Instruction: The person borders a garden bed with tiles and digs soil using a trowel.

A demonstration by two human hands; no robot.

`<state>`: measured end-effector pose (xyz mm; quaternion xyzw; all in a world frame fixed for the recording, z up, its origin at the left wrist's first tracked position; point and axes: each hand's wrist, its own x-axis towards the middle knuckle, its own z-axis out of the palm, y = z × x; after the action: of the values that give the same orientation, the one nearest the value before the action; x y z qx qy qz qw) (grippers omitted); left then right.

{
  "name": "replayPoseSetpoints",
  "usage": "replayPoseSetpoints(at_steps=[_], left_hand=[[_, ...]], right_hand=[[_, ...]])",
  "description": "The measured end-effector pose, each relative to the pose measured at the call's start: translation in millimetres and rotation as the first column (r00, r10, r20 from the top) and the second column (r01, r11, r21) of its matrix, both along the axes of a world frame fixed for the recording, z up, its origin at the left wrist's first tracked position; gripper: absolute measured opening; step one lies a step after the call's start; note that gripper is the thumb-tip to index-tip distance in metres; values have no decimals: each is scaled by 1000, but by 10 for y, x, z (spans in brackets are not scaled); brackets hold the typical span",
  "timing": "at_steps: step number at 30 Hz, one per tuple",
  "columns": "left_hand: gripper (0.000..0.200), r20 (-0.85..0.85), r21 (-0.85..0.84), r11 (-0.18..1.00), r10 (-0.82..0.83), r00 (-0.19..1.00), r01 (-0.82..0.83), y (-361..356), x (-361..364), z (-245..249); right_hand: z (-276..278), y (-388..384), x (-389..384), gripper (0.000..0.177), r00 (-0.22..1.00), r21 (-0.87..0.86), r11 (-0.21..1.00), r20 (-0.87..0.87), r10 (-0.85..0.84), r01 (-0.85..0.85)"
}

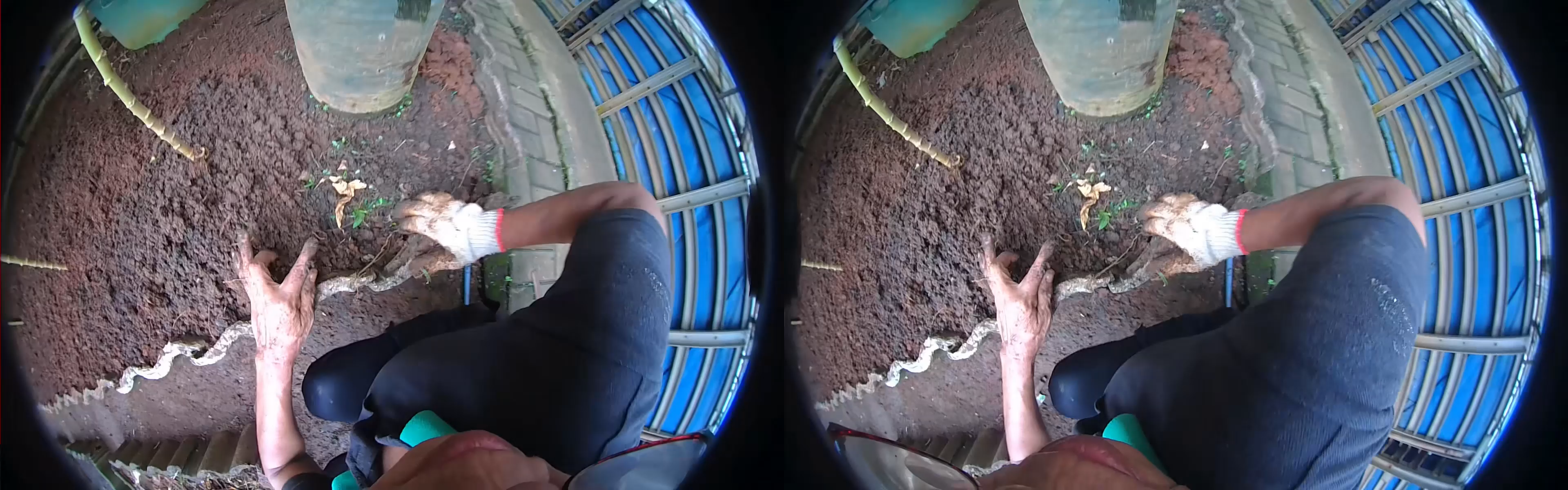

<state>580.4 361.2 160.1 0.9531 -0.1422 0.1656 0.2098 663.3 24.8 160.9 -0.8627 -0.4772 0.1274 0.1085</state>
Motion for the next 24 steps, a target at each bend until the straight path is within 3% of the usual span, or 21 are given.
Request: replayPoseSetpoints(at_steps=[3,5,7,10,13,15,18,20,22,23,24], left_hand=[[39,82,-83,991,112,990,-106,15,20,-88],[40,90,-39,991,133,987,-130,37,9,-177],[45,79,24,984,175,981,-177,-14,47,-37],[49,-179,-145,974,149,973,-176,-29,72,-69],[36,-100,49,991,132,986,-127,-29,120,7],[30,-155,-125,982,120,981,-140,-45,37,55],[73,-205,-187,951,207,957,-246,-98,-329,158],[72,-476,-343,784,330,815,-518,-191,-774,326],[69,-705,-405,489,370,604,-773,-366,-1141,494],[63,-685,-283,591,427,590,-756,-238,-1476,34],[54,-747,-621,48,265,610,-782,-124,-1900,-427]], right_hand=[[119,51,10,77,998,-31,999,66,-4,6],[155,90,39,77,998,-154,987,-28,-50,45],[255,120,15,78,998,-234,970,8,-61,62],[351,174,-4,78,994,-365,925,26,-106,108],[390,186,-49,77,985,-353,920,67,-158,171],[454,176,-79,78,978,-381,901,75,-195,208],[460,173,-132,86,975,-432,877,29,-222,213],[614,261,-197,86,955,-449,853,4,-296,266],[730,213,-190,84,917,-413,827,57,-394,381],[733,248,-214,84,902,-412,812,62,-427,413],[678,310,-296,84,889,-419,798,53,-455,433]])
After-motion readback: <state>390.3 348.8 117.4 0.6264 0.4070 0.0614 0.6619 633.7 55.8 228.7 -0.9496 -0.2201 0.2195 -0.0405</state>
